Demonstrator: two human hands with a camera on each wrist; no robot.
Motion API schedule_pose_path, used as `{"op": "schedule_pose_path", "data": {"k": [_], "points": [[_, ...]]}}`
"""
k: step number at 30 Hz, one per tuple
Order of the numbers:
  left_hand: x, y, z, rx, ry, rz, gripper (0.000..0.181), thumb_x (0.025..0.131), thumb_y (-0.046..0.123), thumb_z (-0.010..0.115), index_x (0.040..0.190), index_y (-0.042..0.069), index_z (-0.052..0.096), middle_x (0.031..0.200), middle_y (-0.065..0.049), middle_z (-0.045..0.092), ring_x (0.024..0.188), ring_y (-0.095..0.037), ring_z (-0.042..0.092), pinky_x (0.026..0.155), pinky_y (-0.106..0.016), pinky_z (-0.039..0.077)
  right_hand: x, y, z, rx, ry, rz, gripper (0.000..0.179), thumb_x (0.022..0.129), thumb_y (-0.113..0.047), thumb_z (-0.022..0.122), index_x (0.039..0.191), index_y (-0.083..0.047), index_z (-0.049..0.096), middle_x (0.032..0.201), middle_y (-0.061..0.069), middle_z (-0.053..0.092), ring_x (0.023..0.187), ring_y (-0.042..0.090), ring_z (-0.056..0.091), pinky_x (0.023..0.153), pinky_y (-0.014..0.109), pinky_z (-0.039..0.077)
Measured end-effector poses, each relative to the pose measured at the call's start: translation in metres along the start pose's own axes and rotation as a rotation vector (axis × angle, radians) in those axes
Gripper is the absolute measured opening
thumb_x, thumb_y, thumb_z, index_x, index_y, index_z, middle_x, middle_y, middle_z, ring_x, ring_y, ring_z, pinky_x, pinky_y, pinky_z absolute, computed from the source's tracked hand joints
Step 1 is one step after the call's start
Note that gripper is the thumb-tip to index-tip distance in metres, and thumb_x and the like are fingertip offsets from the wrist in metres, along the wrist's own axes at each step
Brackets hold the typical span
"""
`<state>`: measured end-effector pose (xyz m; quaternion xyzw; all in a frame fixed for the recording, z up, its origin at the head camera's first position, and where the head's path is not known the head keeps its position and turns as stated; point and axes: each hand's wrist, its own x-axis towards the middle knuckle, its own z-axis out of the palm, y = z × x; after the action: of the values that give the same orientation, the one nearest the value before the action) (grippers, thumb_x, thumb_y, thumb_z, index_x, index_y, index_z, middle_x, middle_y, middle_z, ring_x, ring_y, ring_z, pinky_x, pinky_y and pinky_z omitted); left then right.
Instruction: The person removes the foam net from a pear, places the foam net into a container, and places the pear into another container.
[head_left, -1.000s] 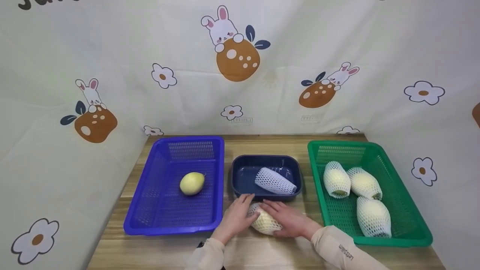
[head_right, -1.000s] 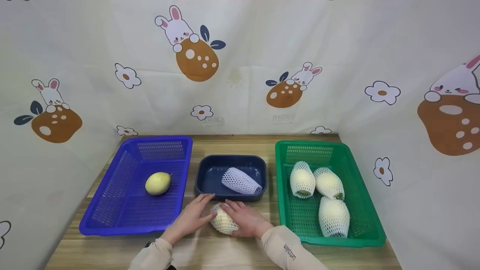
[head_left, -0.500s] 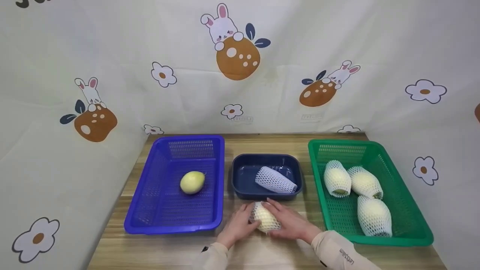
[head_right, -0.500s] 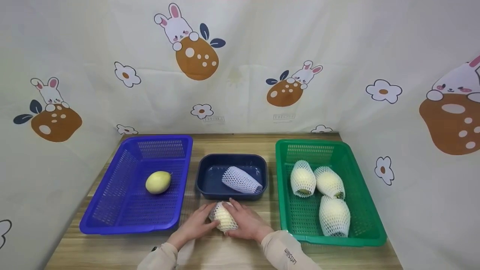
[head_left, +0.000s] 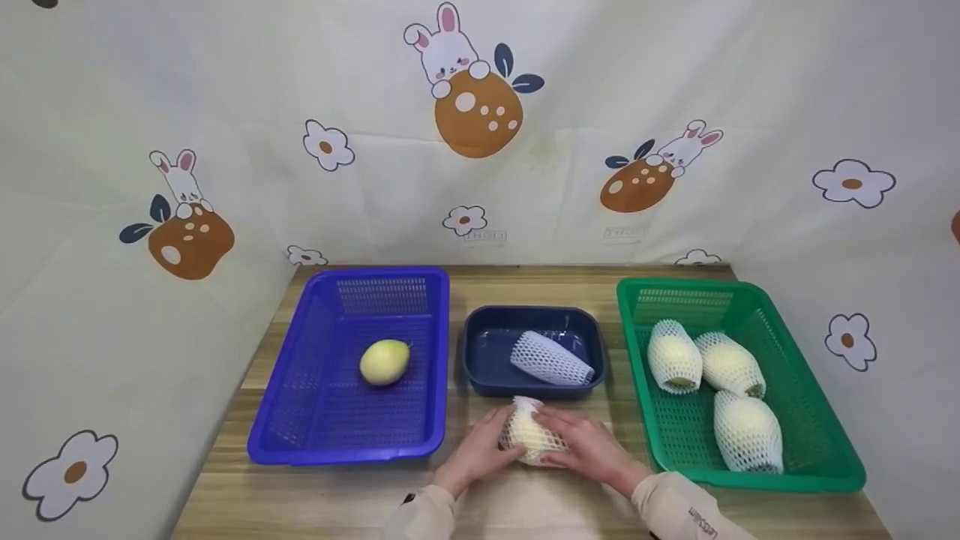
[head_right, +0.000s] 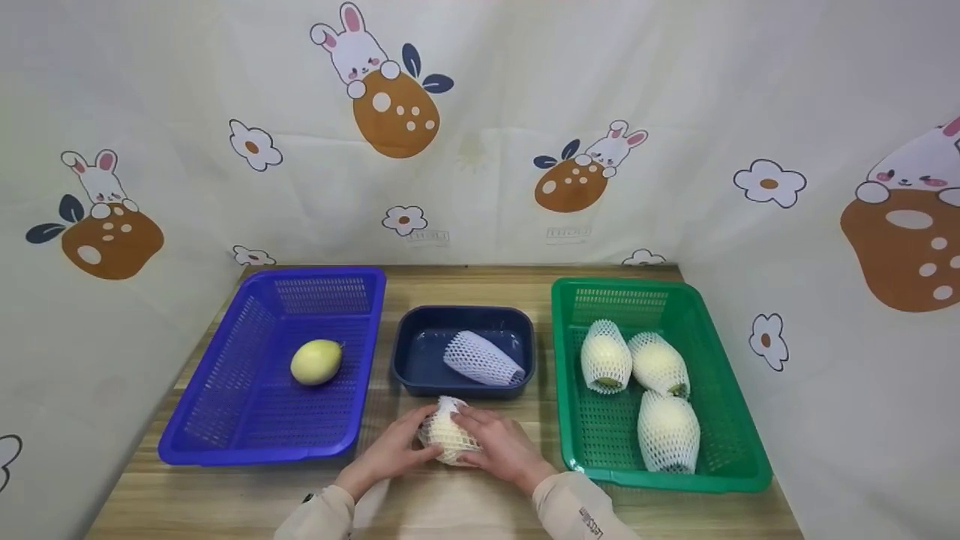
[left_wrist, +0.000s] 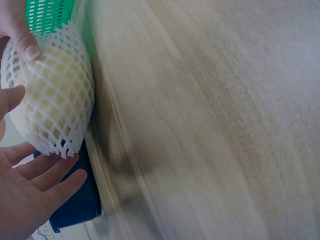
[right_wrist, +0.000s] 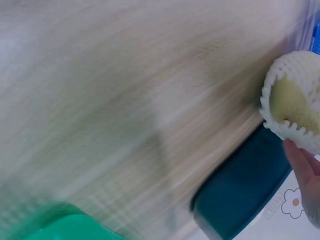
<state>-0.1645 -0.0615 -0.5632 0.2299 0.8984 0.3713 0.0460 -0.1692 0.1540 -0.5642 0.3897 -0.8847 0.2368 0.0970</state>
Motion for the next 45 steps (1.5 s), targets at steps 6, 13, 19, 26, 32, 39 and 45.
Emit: {"op": "schedule_pose_path", "data": {"k": [6, 13, 19, 26, 32, 39, 45], "points": [[0.002, 0.000, 0.002, -0.049, 0.007, -0.011, 0.060, 0.078, 0.025, 0.065, 0.127, 0.000, 0.040, 0.123, -0.017, 0.046, 0.111, -0.029, 0.043, 0.093, -0.040, 0.033, -0.001, 0.001, 0.004, -0.007, 0.030, -0.006, 0.062, 0.072, -0.035, 0.071, 0.124, -0.010, 0.050, 0.124, 0.010, 0.048, 0.107, 0.027, 0.049, 0.078, 0.041, 0.045], [0.002, 0.000, 0.003, -0.049, 0.005, -0.004, 0.061, 0.078, 0.024, 0.066, 0.127, 0.000, 0.039, 0.123, -0.017, 0.045, 0.112, -0.030, 0.042, 0.093, -0.041, 0.032, -0.009, 0.002, 0.008, 0.045, -0.116, 0.067, 0.080, 0.074, -0.034, 0.069, 0.139, -0.012, 0.027, 0.138, 0.018, 0.027, 0.113, 0.034, 0.041, 0.081, 0.045, 0.042], [0.002, -0.001, 0.005, -0.078, 0.008, -0.011, 0.068, 0.077, 0.025, 0.067, 0.129, -0.004, 0.035, 0.125, -0.021, 0.042, 0.115, -0.032, 0.039, 0.095, -0.042, 0.029, -0.012, 0.004, 0.007, -0.004, 0.001, 0.045, 0.071, 0.072, -0.031, 0.071, 0.134, -0.013, 0.039, 0.131, 0.013, 0.041, 0.102, 0.029, 0.052, 0.080, 0.040, 0.044], [0.001, -0.002, 0.007, -0.092, 0.009, -0.032, 0.072, 0.076, 0.027, 0.068, 0.130, -0.007, 0.033, 0.126, -0.023, 0.041, 0.115, -0.033, 0.038, 0.095, -0.044, 0.029, -0.015, 0.007, 0.008, 0.011, 0.113, -0.007, 0.061, 0.069, -0.024, 0.074, 0.124, -0.010, 0.051, 0.121, 0.012, 0.051, 0.102, 0.027, 0.053, 0.081, 0.038, 0.044], [0.000, 0.000, 0.008, -0.078, 0.012, -0.042, 0.068, 0.077, 0.027, 0.067, 0.129, -0.002, 0.036, 0.124, -0.020, 0.043, 0.113, -0.032, 0.040, 0.094, -0.043, 0.031, -0.013, 0.003, 0.008, 0.001, -0.013, 0.052, 0.080, 0.069, -0.037, 0.072, 0.136, -0.015, 0.034, 0.135, 0.013, 0.035, 0.114, 0.029, 0.042, 0.083, 0.043, 0.041], [0.001, 0.000, 0.008, -0.045, 0.013, -0.045, 0.066, 0.076, 0.029, 0.067, 0.127, 0.000, 0.038, 0.122, -0.020, 0.045, 0.110, -0.032, 0.043, 0.092, -0.044, 0.033, -0.011, 0.000, 0.012, 0.003, -0.058, 0.046, 0.074, 0.076, -0.036, 0.066, 0.138, -0.017, 0.030, 0.140, 0.013, 0.026, 0.112, 0.031, 0.043, 0.079, 0.044, 0.044], [0.001, -0.003, 0.008, -0.081, 0.027, -0.031, 0.068, 0.075, 0.030, 0.069, 0.127, -0.001, 0.038, 0.120, -0.019, 0.047, 0.110, -0.031, 0.044, 0.092, -0.042, 0.034, -0.013, 0.005, 0.013, -0.035, 0.044, -0.003, 0.064, 0.076, -0.037, 0.065, 0.133, -0.018, 0.041, 0.135, 0.007, 0.037, 0.105, 0.026, 0.050, 0.078, 0.039, 0.044]]}}
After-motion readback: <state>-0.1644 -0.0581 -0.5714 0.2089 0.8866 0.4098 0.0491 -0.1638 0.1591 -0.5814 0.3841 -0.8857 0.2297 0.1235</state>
